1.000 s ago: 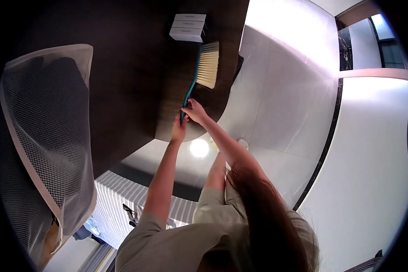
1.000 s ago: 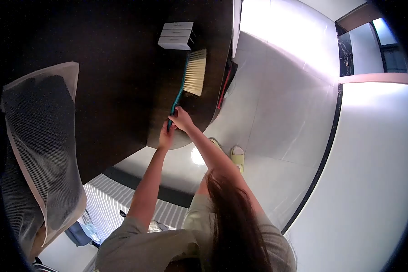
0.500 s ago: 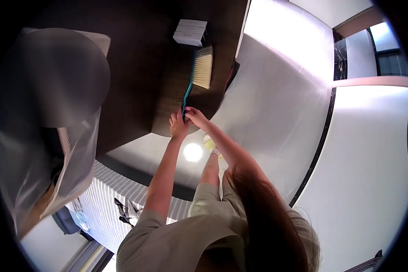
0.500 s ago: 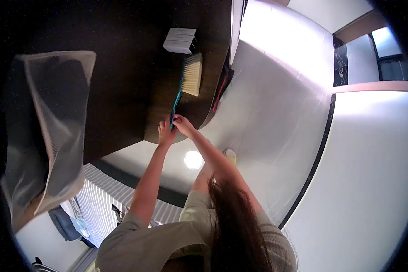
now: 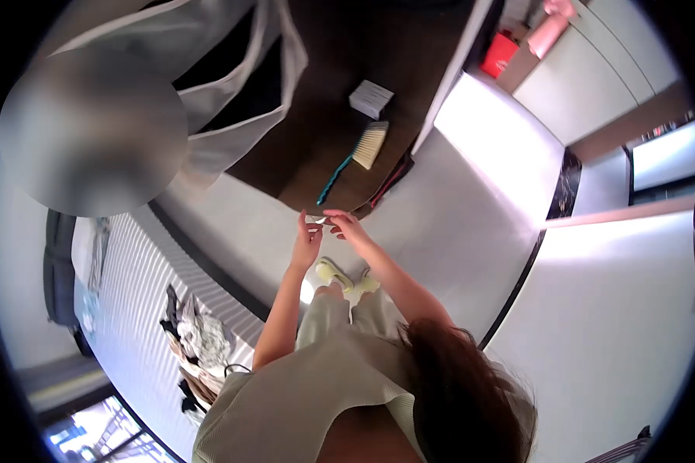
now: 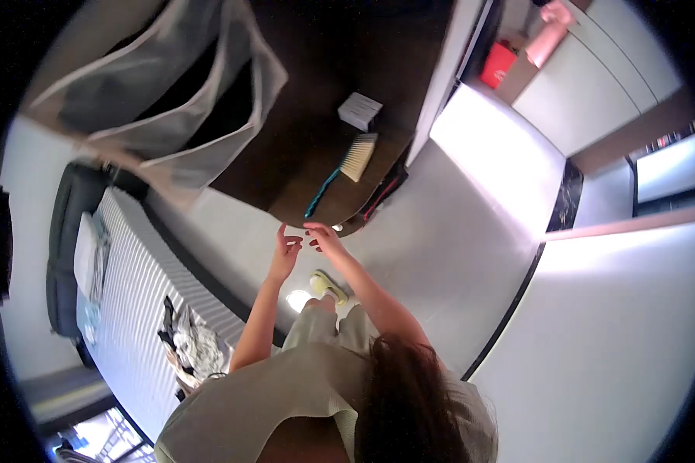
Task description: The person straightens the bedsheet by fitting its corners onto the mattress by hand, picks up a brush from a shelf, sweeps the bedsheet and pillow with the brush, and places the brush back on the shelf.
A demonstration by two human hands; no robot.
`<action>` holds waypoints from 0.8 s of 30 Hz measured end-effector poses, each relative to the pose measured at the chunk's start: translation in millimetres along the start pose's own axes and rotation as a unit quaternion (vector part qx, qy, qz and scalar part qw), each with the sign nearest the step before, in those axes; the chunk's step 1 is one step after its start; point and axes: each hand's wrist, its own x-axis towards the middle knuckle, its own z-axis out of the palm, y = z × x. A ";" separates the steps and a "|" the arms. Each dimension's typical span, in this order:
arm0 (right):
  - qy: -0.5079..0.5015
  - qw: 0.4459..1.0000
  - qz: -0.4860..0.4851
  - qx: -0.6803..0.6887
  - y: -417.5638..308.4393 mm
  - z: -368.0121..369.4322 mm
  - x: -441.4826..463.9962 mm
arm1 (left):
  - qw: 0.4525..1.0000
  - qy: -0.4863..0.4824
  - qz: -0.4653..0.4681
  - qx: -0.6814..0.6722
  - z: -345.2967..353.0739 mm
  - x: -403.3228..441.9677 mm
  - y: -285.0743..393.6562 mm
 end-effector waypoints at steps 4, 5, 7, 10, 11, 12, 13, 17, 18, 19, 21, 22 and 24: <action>-0.041 0.999 0.023 -0.017 -7.8 28.0 -23.8 | 0.999 0.032 0.014 0.003 -33.8 -43.4 28.0; -0.061 0.998 0.027 -0.010 -7.3 34.3 -25.3 | 0.998 0.056 0.018 0.002 -42.5 -53.2 31.7; -0.099 0.994 0.033 -0.034 -10.0 49.5 -27.4 | 0.994 0.105 0.027 0.017 -62.7 -69.1 24.4; -0.138 0.985 0.055 -0.083 -10.1 79.6 -25.0 | 0.986 0.165 0.011 0.034 -94.7 -98.1 14.9; -0.150 0.982 0.056 -0.102 -10.5 89.5 -23.5 | 0.983 0.181 0.001 0.038 -104.2 -107.2 13.3; -0.160 0.978 0.057 -0.119 -10.9 99.4 -24.4 | 0.980 0.195 -0.002 0.026 -111.5 -115.6 6.4; -0.171 0.976 0.050 -0.122 -11.1 109.0 -25.8 | 0.978 0.208 -0.003 0.016 -119.0 -123.0 -0.3; -0.176 0.973 0.059 -0.140 -3.9 154.2 -26.3 | 0.967 0.252 0.001 -0.027 -148.7 -154.0 -16.8; -0.177 0.971 0.064 -0.146 1.4 164.6 -24.4 | 0.966 0.257 0.005 -0.030 -156.1 -162.2 -20.7; -0.179 0.970 0.070 -0.151 7.4 175.3 -22.5 | 0.964 0.262 0.009 -0.032 -164.8 -169.1 -25.0; -0.185 0.966 0.077 -0.164 16.6 198.2 -23.8 | 0.961 0.272 0.003 -0.052 -182.1 -185.6 -25.0; -0.187 0.963 0.085 -0.176 21.2 208.7 -23.3 | 0.959 0.278 0.000 -0.053 -190.6 -192.7 -30.2; -0.186 0.962 0.085 -0.179 32.9 228.5 -22.6 | 0.955 0.291 -0.008 -0.056 -208.9 -208.2 -41.7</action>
